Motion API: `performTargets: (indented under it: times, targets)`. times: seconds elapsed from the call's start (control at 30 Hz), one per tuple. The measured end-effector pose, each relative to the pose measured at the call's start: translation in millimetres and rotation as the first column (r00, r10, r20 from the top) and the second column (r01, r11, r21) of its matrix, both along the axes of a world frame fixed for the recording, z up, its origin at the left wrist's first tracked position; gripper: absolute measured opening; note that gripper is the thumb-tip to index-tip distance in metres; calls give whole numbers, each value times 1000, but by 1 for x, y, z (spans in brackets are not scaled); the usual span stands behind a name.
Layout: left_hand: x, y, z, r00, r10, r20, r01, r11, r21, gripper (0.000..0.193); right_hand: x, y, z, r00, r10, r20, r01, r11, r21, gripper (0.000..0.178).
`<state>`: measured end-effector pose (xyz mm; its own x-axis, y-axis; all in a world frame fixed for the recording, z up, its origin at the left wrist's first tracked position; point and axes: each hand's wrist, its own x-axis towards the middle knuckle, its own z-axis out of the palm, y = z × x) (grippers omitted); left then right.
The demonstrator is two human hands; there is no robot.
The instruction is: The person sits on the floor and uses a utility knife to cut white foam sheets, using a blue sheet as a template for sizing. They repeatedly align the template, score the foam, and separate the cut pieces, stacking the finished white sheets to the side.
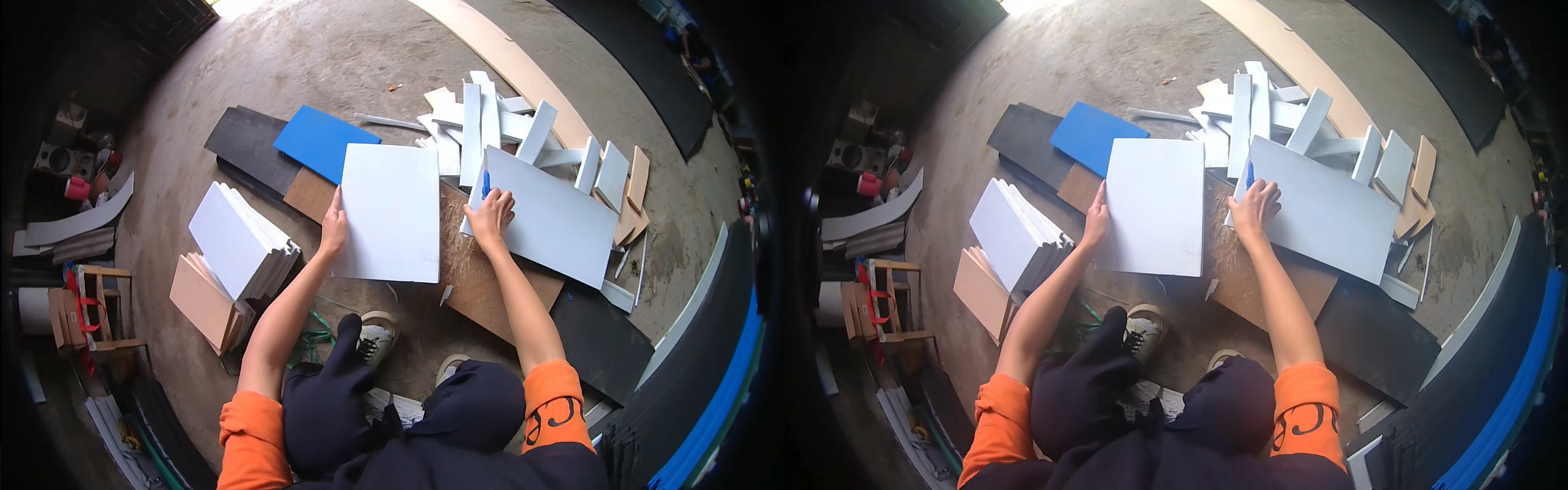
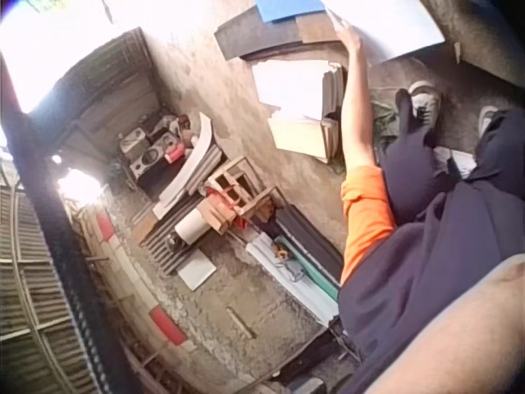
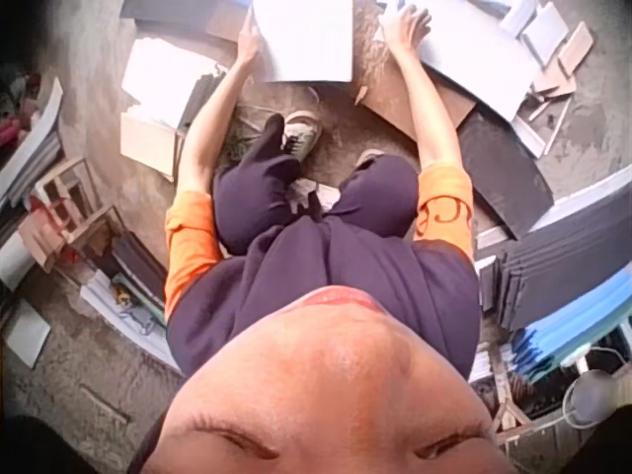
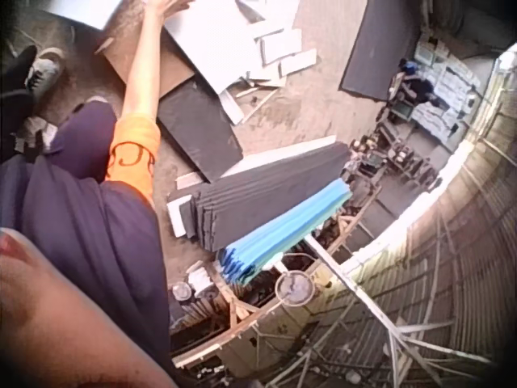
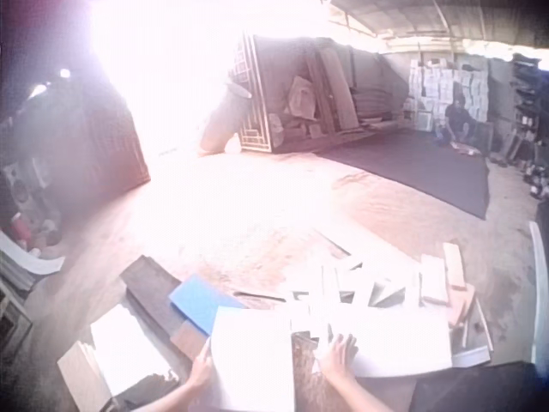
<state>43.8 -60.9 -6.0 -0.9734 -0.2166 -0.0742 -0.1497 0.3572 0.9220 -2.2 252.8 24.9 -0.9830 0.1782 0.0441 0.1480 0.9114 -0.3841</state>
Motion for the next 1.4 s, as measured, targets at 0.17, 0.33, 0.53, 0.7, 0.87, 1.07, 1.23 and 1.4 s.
performTargets:
  times: [0.17, 0.33, 0.53, 0.7, 0.87, 1.07, 1.23, 1.4]
  targets:
    - [-13, 55, 5, 999, 12, 52, -8, 997, -81, 58, 16, 58, -23, 998, -31, 45, 29, 999, 45, 52]
    - [-17, 80, -6, 999, -35, 21, 36, 998, -53, 57, 48, 97, -19, 998, 4, 69, -4, 1000, 11, 38]
    - [-22, 75, -9, 998, -45, 50, 52, 986, -160, 54, 76, 57, -5, 943, 108, 314, -113, 994, -1, 35]
    - [-9, 60, -14, 986, 22, 164, 45, 918, -394, 42, 77, 33, 2, 906, 128, 404, -169, 983, 67, 57]
    - [-1, 5, -15, 979, 194, 57, -188, 977, -98, 35, 26, 10, 19, 885, 448, 125, -458, 886, 69, 45]
    - [-26, -15, -20, 921, 380, 79, -388, 913, 123, 38, -97, -84, 0, 762, 633, 136, -604, 771, -202, 50]
    - [-46, -7, -29, 946, 310, 92, -323, 882, 344, 51, -155, -148, -53, 814, 580, -5, -555, 777, -298, 60]
    - [-55, -14, -26, 921, 384, 60, -376, 844, 383, 59, -160, -181, -46, 842, 533, 86, -456, 788, -414, 61]
